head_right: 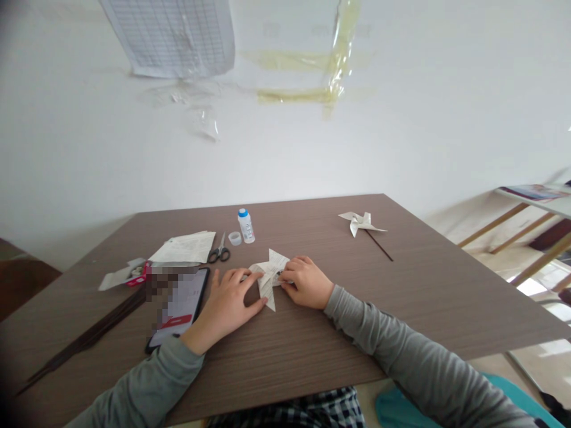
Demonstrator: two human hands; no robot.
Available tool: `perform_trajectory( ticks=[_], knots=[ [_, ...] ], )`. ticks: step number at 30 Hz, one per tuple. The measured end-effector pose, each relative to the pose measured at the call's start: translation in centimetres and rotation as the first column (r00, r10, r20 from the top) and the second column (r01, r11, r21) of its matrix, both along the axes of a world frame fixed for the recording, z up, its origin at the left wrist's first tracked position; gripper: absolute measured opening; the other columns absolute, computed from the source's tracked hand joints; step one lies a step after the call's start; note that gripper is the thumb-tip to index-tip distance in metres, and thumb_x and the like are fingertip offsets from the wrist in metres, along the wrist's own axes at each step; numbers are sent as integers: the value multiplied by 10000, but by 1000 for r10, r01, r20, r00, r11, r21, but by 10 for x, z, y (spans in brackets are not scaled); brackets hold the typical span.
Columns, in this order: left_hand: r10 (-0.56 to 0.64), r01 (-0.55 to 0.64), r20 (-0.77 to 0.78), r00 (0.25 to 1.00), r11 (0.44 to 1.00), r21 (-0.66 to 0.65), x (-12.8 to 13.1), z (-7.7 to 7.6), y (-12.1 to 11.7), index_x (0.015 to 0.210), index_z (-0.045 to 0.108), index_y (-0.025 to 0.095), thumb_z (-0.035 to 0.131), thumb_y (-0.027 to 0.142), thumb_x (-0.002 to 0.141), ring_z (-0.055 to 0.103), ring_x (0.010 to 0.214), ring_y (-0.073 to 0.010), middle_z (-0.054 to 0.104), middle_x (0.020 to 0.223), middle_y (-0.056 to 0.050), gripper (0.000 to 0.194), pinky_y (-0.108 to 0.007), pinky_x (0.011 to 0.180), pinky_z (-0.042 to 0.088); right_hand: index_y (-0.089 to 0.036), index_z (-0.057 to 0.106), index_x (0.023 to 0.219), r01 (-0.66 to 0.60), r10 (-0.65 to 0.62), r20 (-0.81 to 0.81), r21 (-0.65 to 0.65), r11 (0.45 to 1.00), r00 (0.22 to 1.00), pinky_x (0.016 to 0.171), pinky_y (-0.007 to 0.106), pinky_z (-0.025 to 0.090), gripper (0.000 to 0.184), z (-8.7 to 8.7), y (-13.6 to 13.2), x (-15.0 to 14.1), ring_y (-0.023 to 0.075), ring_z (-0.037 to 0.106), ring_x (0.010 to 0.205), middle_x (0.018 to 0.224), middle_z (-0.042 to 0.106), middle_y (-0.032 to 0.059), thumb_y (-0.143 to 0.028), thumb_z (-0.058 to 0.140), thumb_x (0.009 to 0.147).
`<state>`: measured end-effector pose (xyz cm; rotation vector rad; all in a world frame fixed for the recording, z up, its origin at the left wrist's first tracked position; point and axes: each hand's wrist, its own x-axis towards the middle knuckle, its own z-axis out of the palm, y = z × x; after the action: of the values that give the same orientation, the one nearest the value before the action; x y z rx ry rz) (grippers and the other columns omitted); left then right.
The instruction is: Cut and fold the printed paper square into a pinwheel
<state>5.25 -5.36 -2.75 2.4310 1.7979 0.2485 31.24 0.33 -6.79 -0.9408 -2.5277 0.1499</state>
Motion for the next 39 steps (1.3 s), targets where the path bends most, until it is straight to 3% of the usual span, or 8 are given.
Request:
perform_trajectory(
  ticks=[10,15,18,22,39],
  knots=[
    [-30,26,40,999,995,98,-3,-9,4,1431,849,252,803,400,1094,686,1494,-439,820,1470,-163,371,-854,1400,337,-262,868,1118,-2,-10,-160,-79,997,987,1085,460,605,206,-20,9,-1,280,807,1086,1079,865,77,-211,673,1161],
    [-25,24,22,999,998,60,0,-4,3,1475,822,264,800,317,1078,669,1517,-434,831,1486,-138,402,-861,1416,304,-285,842,1324,76,-114,-257,-151,986,960,1270,566,560,242,-24,9,-5,270,850,1049,1056,889,44,-217,739,1117],
    [-17,15,25,1000,999,51,2,-2,2,1508,804,291,807,295,1062,661,1534,-435,830,1508,-123,445,-866,1420,296,-285,800,1315,142,-193,-289,-188,972,938,1351,646,501,237,-24,7,-7,271,863,1049,1009,873,10,-229,782,1085],
    [-13,10,35,999,998,60,3,-3,2,1521,797,299,809,283,1054,661,1535,-435,830,1514,-119,468,-869,1419,298,-267,801,1198,151,-192,-261,-168,974,946,1373,732,439,104,-24,5,-8,274,848,1044,1051,877,34,-247,734,1121],
    [-16,16,7,1000,999,43,7,-2,2,1596,783,318,757,314,1069,644,1522,-461,801,1534,-151,528,-894,1397,296,-301,871,1153,175,-188,-151,-96,980,971,1409,775,333,221,-20,1,-12,311,822,1165,1163,893,77,-259,657,1185]
  ],
)
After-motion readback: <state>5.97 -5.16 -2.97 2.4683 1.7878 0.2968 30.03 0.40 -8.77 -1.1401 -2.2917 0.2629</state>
